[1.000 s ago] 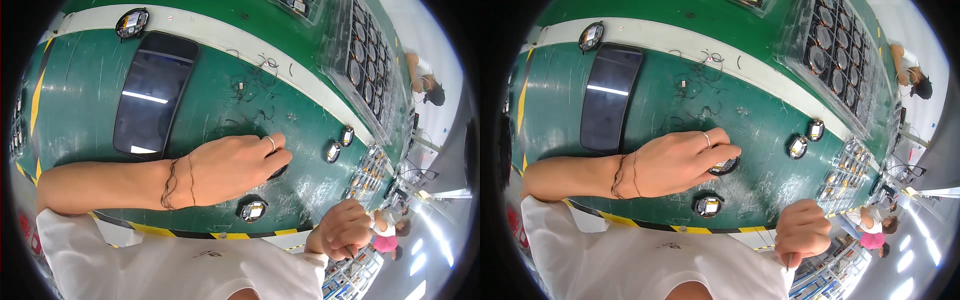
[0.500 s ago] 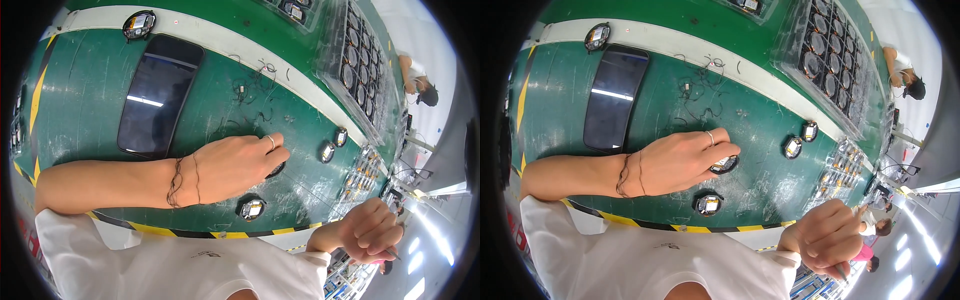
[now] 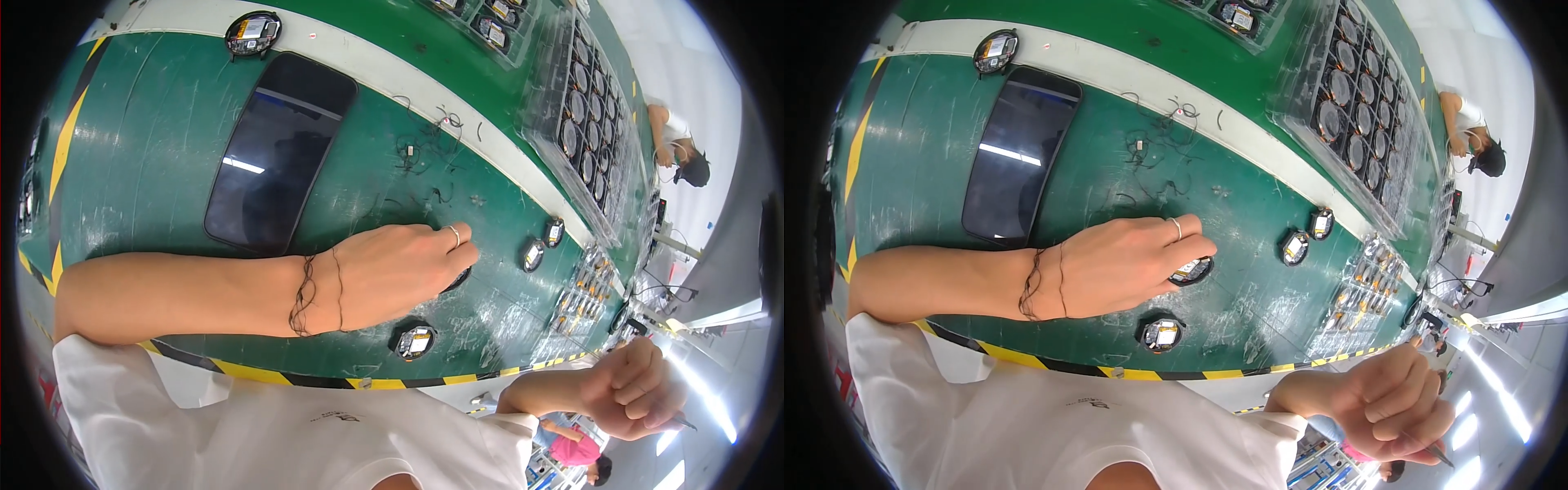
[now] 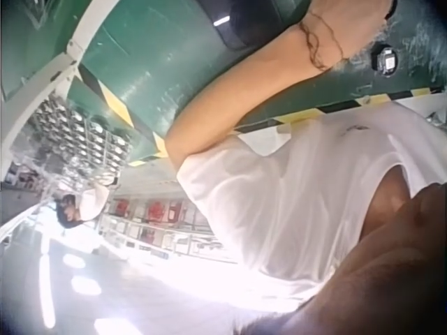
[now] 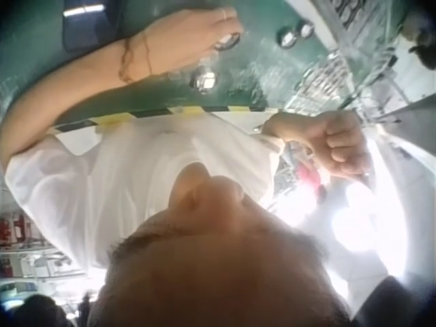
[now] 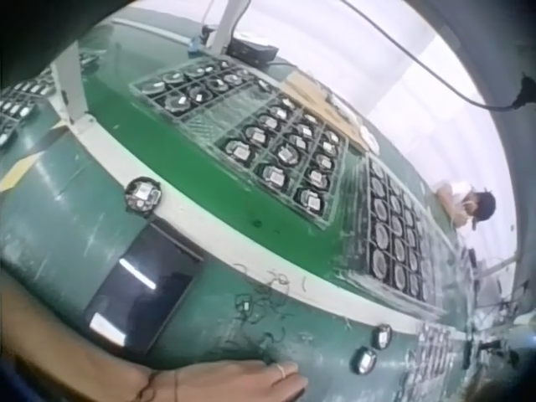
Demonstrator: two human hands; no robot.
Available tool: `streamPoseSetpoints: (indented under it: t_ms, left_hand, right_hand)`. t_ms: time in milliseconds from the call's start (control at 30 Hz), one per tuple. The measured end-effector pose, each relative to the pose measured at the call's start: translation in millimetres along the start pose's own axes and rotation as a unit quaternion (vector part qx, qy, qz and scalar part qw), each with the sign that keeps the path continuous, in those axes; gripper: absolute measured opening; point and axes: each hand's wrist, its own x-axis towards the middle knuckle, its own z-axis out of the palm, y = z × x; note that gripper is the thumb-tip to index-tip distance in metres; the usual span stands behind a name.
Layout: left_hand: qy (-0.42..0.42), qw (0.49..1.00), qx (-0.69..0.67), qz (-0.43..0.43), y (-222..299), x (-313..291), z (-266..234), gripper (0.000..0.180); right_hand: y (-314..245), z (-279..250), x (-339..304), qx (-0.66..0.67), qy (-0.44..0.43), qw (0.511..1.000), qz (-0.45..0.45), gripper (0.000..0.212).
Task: The person assembles internal components into electronic watch casings by placing circuit boards, a battery, coils, and screws into the watch housing using tweezers and a prying tool.
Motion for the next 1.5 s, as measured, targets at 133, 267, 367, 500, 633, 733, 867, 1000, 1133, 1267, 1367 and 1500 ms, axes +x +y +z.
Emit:
streamPoseSetpoints:
  t_ms: [133, 267, 367, 500, 633, 733, 867, 1000, 1133, 1267, 1367, 1500]
  left_hand:
    - [0.003, 1.000, -0.006, 0.000, 0, 0, 0, 0.053]
    - [0.008, 1.000, -0.024, 0.002, -1, 1, 0, 0.052]
    - [0.013, 1.000, -0.026, 0.002, -1, 0, 1, 0.052]
    - [0.023, 1.000, -0.016, 0.002, 0, -1, 2, 0.051]
    - [0.014, 1.000, -0.022, -0.001, 1, 0, 1, 0.051]
    - [0.022, 0.999, -0.029, -0.001, 1, -1, 2, 0.051]
    - [0.021, 0.999, -0.032, 0.000, 1, 0, 2, 0.050]
    - [0.039, 0.999, -0.038, -0.003, 1, -2, 4, 0.047]
    - [0.040, 0.999, -0.028, -0.005, 2, -1, 7, 0.043]
    - [0.061, 0.998, -0.027, -0.005, 2, -2, 8, 0.038]
    - [0.061, 0.997, -0.041, -0.013, 4, -2, 7, 0.036]
    - [0.062, 0.996, -0.062, -0.024, 2, -2, 9, 0.035]
  right_hand:
    - [-5, 0, 9, 0.074, -0.004, 0.997, 0.010, 0.039]
    - [-7, 5, 15, 0.090, -0.007, 0.996, 0.001, 0.037]
    - [-13, 6, 22, 0.086, -0.015, 0.996, -0.011, 0.035]
    - [-20, 8, 31, 0.074, -0.029, 0.996, -0.029, 0.033]
    - [-30, 6, 36, 0.102, -0.053, 0.993, -0.012, 0.041]
    - [-36, 7, 43, 0.142, -0.056, 0.988, -0.004, 0.040]
    - [-45, 7, 50, 0.133, -0.060, 0.989, -0.010, 0.039]
    - [-60, 1, 57, 0.081, -0.044, 0.994, -0.060, 0.039]
    - [-71, -7, 61, 0.038, -0.028, 0.996, -0.080, 0.039]
    - [-80, -17, 65, 0.057, -0.032, 0.997, -0.045, 0.039]
    - [-85, -24, 65, 0.031, -0.018, 0.995, -0.094, 0.039]
    - [-86, -24, 68, 0.029, -0.003, 0.993, -0.112, 0.038]
